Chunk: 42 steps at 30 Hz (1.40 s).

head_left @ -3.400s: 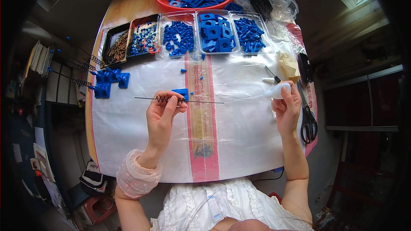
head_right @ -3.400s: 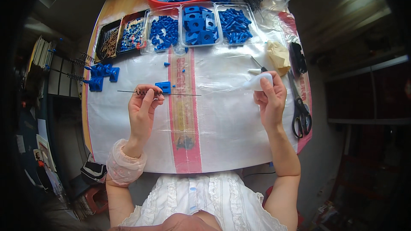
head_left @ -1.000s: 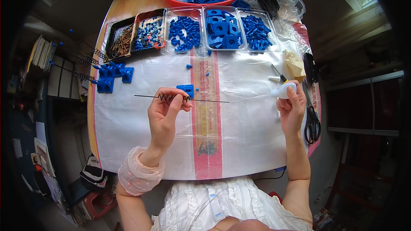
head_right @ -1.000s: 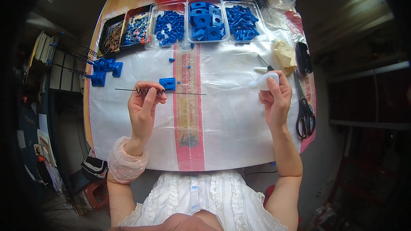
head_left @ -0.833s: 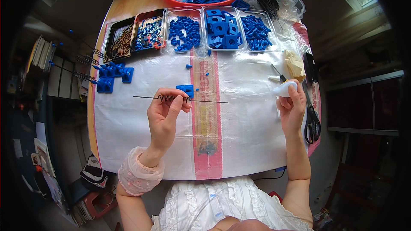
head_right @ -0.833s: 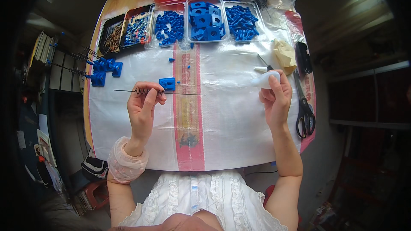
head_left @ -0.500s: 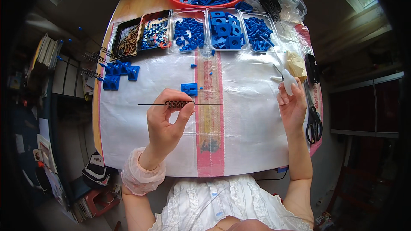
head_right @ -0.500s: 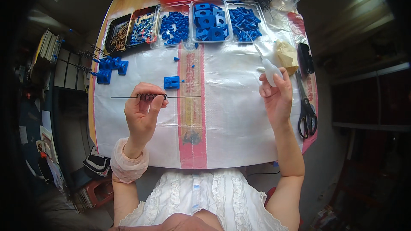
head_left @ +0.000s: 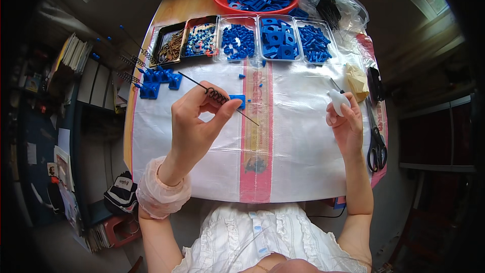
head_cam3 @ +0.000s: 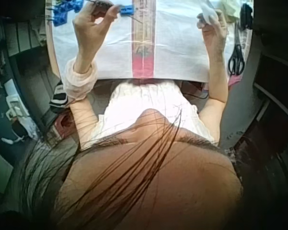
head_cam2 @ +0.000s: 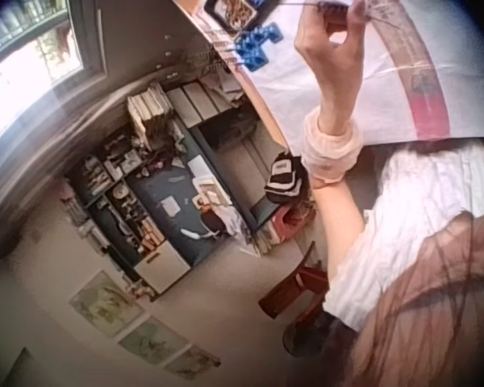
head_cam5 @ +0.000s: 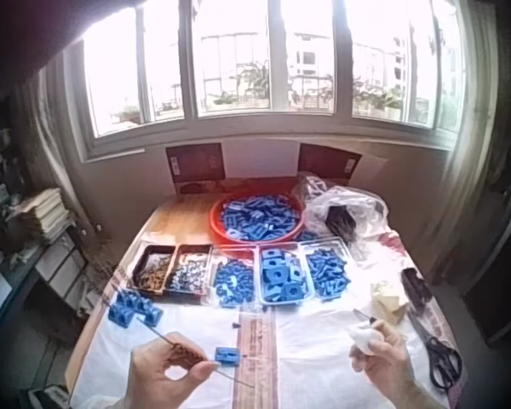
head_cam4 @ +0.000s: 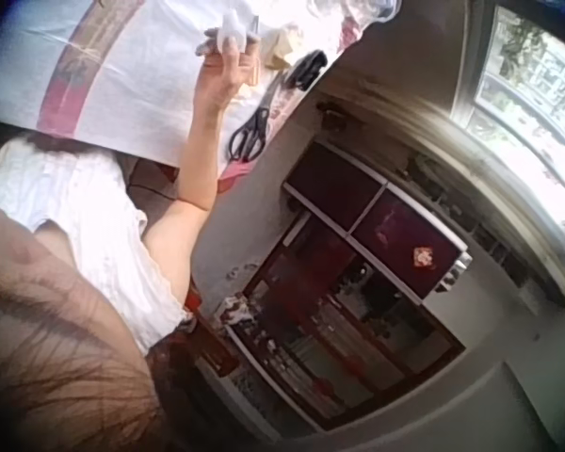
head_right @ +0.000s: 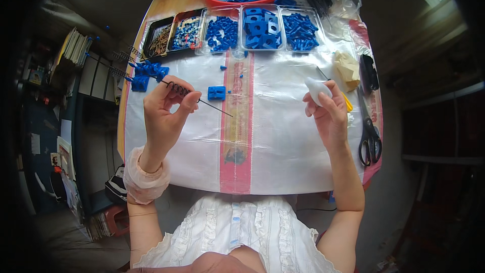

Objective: Assembling small electrical/lighting components using scissors, glue, and a specialized wire-threading tool.

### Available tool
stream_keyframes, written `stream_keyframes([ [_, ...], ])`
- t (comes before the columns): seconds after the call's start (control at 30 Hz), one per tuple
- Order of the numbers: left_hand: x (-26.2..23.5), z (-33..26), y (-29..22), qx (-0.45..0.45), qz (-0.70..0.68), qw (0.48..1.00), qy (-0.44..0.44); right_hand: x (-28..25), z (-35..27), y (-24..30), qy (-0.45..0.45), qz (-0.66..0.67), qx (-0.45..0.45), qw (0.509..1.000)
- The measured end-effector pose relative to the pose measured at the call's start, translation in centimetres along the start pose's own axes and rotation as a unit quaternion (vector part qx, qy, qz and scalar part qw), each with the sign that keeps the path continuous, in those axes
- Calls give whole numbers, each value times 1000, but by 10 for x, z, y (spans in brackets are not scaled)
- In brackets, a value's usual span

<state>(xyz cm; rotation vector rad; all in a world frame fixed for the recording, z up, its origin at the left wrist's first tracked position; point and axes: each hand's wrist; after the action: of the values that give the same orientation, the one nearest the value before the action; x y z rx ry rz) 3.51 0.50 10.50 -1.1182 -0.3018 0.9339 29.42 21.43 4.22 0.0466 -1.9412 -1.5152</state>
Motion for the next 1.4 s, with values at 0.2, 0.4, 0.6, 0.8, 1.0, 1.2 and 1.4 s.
stream_keyframes([
  [0.2, 5, 8, 22, -70, -56, 995, -36, -2, -2, 3, -9, -9, 3, 1000],
  [0.4, 17, 3, 31, -94, -84, 991, -49, -4, -3, 3, -2, -42, -11, 999],
  [0.6, 20, -1, 46, -126, -135, 982, -36, -2, -3, -2, 24, -78, -8, 997],
  [0.8, 21, -3, 49, -141, -149, 978, -37, 1, -6, -4, 21, -103, -5, 994],
  [1.0, 21, -3, 46, -133, -136, 981, -40, 1, -5, -4, 19, -117, -7, 993],
  [1.2, 21, -4, 44, -131, -132, 982, -38, 4, -6, -7, 7, -138, -25, 990],
  [1.4, 22, -6, 40, -131, -116, 984, -32, 5, -6, -8, 4, -144, -29, 989],
])
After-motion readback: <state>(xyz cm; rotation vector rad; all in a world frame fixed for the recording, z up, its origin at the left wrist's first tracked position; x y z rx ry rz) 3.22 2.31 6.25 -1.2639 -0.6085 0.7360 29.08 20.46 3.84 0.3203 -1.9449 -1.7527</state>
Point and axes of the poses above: each hand's wrist, its own z-axis towards the middle knuckle, its own x-axis out of the palm, y = z × x, and after that the axes turned 11 degrees about -y, right-handed
